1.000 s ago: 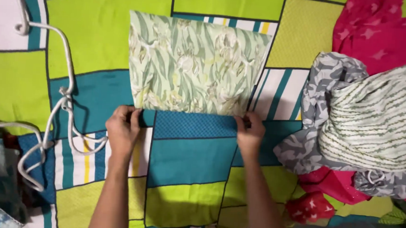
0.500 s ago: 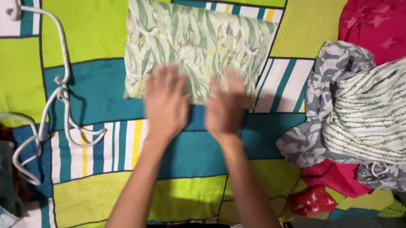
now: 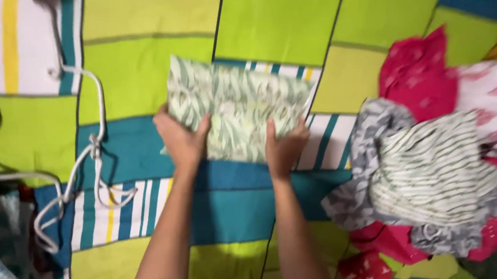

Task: Folding and ironing clothes on a bed.

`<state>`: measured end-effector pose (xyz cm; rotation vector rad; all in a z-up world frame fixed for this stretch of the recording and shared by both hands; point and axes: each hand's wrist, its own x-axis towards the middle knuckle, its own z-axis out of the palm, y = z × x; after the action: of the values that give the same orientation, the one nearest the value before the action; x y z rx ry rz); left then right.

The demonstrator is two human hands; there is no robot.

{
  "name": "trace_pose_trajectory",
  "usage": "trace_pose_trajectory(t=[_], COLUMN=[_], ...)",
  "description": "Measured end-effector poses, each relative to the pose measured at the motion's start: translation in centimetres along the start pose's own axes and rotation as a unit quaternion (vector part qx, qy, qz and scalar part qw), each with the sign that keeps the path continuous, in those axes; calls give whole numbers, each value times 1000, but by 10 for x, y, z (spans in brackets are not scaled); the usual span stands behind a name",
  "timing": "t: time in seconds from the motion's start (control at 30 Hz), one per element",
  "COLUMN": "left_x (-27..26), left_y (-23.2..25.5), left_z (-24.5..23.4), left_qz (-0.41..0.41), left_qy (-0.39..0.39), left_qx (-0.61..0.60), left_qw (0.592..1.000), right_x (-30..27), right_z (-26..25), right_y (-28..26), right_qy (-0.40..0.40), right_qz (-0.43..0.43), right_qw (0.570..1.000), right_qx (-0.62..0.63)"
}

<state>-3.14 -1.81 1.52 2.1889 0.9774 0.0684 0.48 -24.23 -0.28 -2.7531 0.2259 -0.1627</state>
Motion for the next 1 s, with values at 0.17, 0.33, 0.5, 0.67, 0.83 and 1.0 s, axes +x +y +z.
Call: trace_pose_trajectory(t=[0.17,0.33,0.5,0.67,0.83,1.0], left_x=[38,47,18,-11,2,33], left_y=[-20,-55,-100,-121,-187,-187], left_z=[-20,-21,-64,-165,-167,-159], left_qz=[-171,-77,38,-102,-42,-140], left_qy=[-172,-216,7,131,25,-260], left_qx=[-231,-349,-62,-219,-3,149], left_qw=[942,909,997,962,999,944], right_x=[17,-1,-62,-89,-113,-61], right_z=[-16,-29,1,-60,25,114], right_y=[16,29,62,-119,-215,-358], right_qy=[-156,-228,-9,-10,-126,-183], right_qz=[231,233,65,-148,-81,-117], right_qw=[911,869,990,980,920,868], right_qx=[305,373,128,130,363,446])
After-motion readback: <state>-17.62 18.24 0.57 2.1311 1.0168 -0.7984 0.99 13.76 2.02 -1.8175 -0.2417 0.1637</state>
